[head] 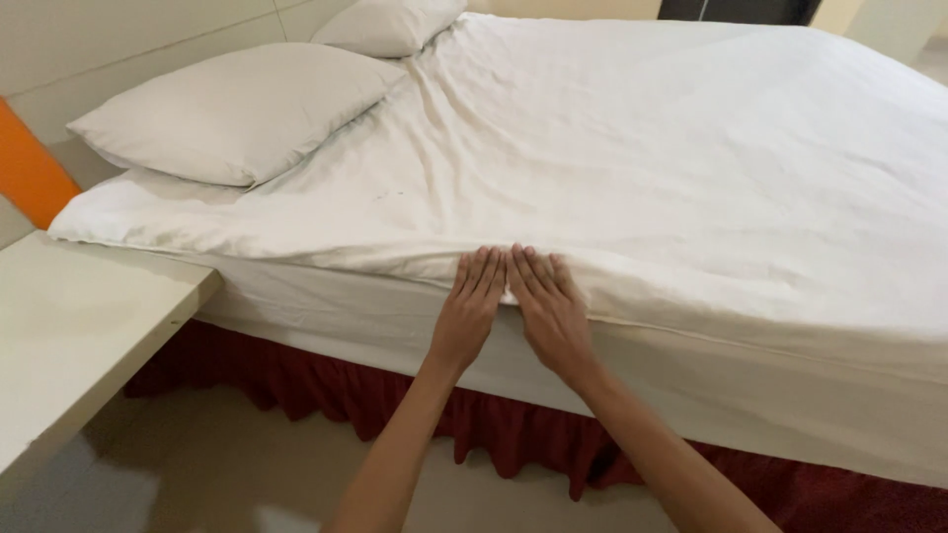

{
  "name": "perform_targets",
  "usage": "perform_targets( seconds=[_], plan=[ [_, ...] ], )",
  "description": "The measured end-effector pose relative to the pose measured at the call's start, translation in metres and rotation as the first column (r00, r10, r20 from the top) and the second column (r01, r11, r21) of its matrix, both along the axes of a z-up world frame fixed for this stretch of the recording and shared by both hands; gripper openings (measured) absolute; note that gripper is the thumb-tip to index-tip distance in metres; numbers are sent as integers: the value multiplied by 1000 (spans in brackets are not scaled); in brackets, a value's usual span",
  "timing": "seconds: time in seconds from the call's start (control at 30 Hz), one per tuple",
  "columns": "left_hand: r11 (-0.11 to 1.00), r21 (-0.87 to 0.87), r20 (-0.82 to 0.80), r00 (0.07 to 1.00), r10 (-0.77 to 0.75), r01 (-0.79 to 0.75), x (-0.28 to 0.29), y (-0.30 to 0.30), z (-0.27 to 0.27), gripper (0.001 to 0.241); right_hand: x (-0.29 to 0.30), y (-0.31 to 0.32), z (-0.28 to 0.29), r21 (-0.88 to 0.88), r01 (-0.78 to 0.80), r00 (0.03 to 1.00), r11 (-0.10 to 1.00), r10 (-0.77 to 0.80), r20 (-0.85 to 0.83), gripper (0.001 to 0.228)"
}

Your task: The person smooths and tucks a white bedsheet onto a mattress. They start at the head of the bed, moving along the sides to the foot, and then return to the head to finish tucking the corners.

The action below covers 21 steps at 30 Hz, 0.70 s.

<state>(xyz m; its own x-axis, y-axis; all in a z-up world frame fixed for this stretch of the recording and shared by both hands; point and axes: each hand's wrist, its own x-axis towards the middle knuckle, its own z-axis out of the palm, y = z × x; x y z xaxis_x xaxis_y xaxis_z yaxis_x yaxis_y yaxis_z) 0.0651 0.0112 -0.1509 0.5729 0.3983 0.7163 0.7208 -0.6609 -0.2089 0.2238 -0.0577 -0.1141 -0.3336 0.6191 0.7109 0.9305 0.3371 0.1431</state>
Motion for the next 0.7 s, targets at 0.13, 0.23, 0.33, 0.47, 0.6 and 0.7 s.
perform_targets(
  seconds=[0.13, 0.23, 0.33, 0.47, 0.6, 0.7],
  plan=[
    [999, 0, 39, 998, -40, 40, -9, -20, -10, 63, -8, -21, -2, -44, 50, 999, 998, -49, 24, 65],
    [997, -66, 45, 998, -45, 48, -18, -40, -13, 65, -14, -38, -8, -35, -16, 1000, 999, 16, -7, 65],
    [991, -77, 106, 989, -105, 114, -27, -59, -21, 64, -20, -50, -20, -108, -53, 997, 993, 47, -56, 65],
    [987, -129, 110, 990, -83, 97, -27, -66, -48, 66, -21, -53, -47, -118, -23, 999, 993, 20, -30, 65],
    [991, -127, 69, 997, -30, 38, -22, -59, -63, 66, -22, -49, -53, -150, 129, 986, 980, -111, 127, 69],
    [995, -98, 53, 999, -3, 8, -18, -54, -71, 66, -20, -45, -61, -78, 149, 979, 986, -136, 149, 69]
  ],
)
